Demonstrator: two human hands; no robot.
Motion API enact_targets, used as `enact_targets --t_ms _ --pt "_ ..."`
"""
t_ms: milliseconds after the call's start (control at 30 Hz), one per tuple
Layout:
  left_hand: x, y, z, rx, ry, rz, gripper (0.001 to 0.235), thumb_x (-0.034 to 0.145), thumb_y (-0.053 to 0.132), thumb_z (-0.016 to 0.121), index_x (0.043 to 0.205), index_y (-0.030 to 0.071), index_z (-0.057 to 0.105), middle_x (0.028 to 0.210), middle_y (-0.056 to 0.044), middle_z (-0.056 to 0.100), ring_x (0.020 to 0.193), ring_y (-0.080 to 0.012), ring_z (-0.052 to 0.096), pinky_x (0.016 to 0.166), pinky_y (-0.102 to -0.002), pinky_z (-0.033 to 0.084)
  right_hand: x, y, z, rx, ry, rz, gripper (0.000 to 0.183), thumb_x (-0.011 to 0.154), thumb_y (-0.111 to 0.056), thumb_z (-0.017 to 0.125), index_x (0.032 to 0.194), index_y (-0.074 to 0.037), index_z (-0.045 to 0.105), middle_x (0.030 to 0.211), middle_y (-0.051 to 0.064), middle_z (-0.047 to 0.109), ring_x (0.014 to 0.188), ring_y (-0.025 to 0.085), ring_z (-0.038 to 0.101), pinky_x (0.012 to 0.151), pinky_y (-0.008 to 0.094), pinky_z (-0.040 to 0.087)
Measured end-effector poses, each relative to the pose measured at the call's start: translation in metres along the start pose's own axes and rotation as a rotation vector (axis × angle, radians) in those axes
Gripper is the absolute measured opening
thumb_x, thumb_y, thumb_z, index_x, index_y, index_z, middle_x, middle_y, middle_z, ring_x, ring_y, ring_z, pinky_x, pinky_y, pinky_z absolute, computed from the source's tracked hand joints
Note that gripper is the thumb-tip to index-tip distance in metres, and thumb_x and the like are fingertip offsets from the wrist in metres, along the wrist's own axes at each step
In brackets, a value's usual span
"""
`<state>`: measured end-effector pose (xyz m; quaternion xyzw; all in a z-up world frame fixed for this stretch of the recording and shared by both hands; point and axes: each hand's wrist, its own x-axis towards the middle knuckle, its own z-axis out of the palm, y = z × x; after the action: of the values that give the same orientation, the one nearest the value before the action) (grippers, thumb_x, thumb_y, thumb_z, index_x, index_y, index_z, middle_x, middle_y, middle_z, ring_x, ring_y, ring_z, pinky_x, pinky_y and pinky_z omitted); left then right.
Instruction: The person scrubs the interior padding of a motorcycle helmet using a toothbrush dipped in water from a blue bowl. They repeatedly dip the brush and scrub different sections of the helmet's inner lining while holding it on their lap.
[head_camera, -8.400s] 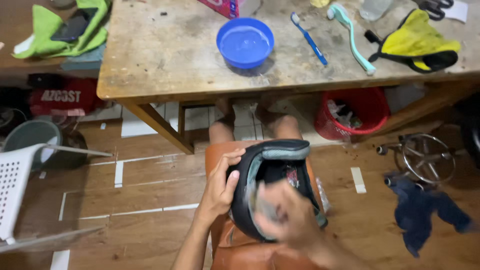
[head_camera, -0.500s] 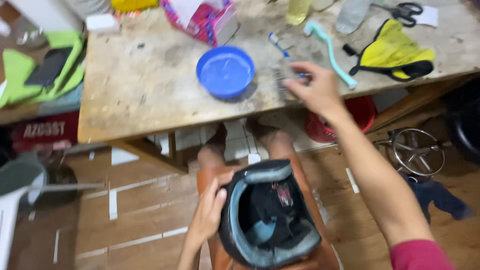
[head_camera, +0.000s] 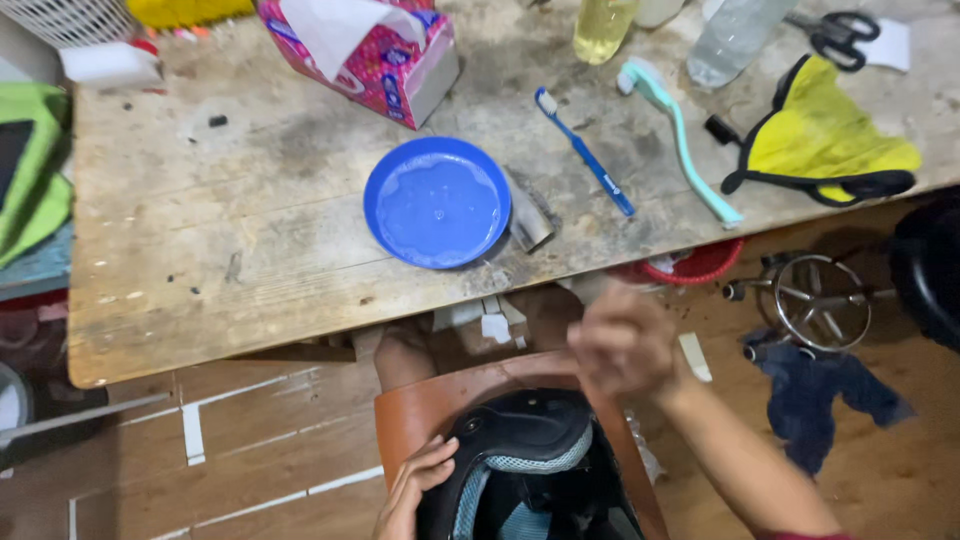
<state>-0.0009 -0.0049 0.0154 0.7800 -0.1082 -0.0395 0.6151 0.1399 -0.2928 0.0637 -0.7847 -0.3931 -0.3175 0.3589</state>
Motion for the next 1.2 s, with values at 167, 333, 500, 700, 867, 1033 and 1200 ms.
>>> enact_targets --t_ms 167,333,500,700,867,1033,1200 --pt "0.003 -0.023 -0.003 0.004 -0.035 0.065 0.056 0.096 0.051 0.033 0.112 0.006 0.063 0.125 -0.012 0.063 0.126 -0.0304 0.052 0.106 -0.040 0.036 -0.125 0.057 0.065 -0.009 -0.197 0.411 0.009 0.082 -0.012 0.061 0.091 -0.013 0.064 0.091 0.005 0.054 0.081 0.023 0.048 0.072 0.036 0.038" --pt "0.005 -0.018 -0.002 0.025 -0.063 0.093 0.067 0.095 0.062 0.032 0.114 0.005 0.062 0.125 -0.015 0.062 0.125 -0.0331 0.053 0.104 -0.041 0.038 -0.134 0.073 0.102 -0.255 -1.146 0.783 0.035 0.084 -0.055 0.044 0.100 -0.038 0.070 0.156 -0.001 0.008 0.137 0.051 0.001 0.103 0.075 0.000" --pt "-0.005 -0.087 -0.008 0.045 -0.217 0.120 0.032 0.095 0.024 0.045 0.119 0.010 0.060 0.133 -0.012 0.058 0.131 -0.0300 0.046 0.109 -0.038 0.033 -0.114 0.091 0.123 -0.374 -1.357 0.873 0.035 0.089 -0.051 0.034 0.117 -0.050 0.055 0.147 -0.005 0.028 0.140 0.033 0.009 0.103 0.068 0.003" --pt "-0.023 -0.165 0.001 -0.108 -0.248 -0.065 0.030 0.090 0.016 0.054 0.117 0.013 0.066 0.133 -0.011 0.059 0.134 -0.0254 0.041 0.111 -0.034 0.029 -0.152 0.082 0.109 -0.718 -1.030 0.626 0.057 0.074 -0.056 0.055 0.116 -0.018 0.062 0.143 0.010 0.038 0.130 0.038 0.031 0.100 0.065 0.025" --pt "-0.044 -0.304 0.020 -0.190 -0.241 -0.732 0.045 0.079 0.020 0.070 0.123 0.013 0.066 0.136 -0.006 0.057 0.138 -0.0120 0.035 0.115 -0.024 0.021 -0.067 0.025 -0.025 0.017 -0.966 1.265 0.037 0.083 -0.051 0.053 0.100 -0.022 0.068 0.085 -0.001 0.075 0.073 0.016 0.069 0.072 0.028 0.051" --pt "-0.012 -0.190 0.014 -0.214 -0.256 -0.740 0.043 0.082 0.019 0.063 0.125 0.012 0.065 0.137 -0.003 0.058 0.140 -0.0122 0.034 0.115 -0.024 0.022 -0.039 0.037 -0.114 -0.067 -0.281 1.260 0.014 0.084 -0.021 0.064 0.092 -0.012 0.071 0.086 0.001 0.075 0.075 0.011 0.068 0.070 0.025 0.051" --pt "-0.006 -0.124 0.011 -0.166 -0.100 -0.004 0.031 0.092 0.025 0.047 0.112 0.010 0.065 0.132 -0.014 0.059 0.134 -0.0303 0.043 0.112 -0.039 0.030 0.012 0.092 -0.124 -0.367 0.018 0.808 0.011 0.094 -0.002 0.067 0.104 0.000 0.065 0.096 0.011 0.067 0.082 0.017 0.063 0.075 0.026 0.051"
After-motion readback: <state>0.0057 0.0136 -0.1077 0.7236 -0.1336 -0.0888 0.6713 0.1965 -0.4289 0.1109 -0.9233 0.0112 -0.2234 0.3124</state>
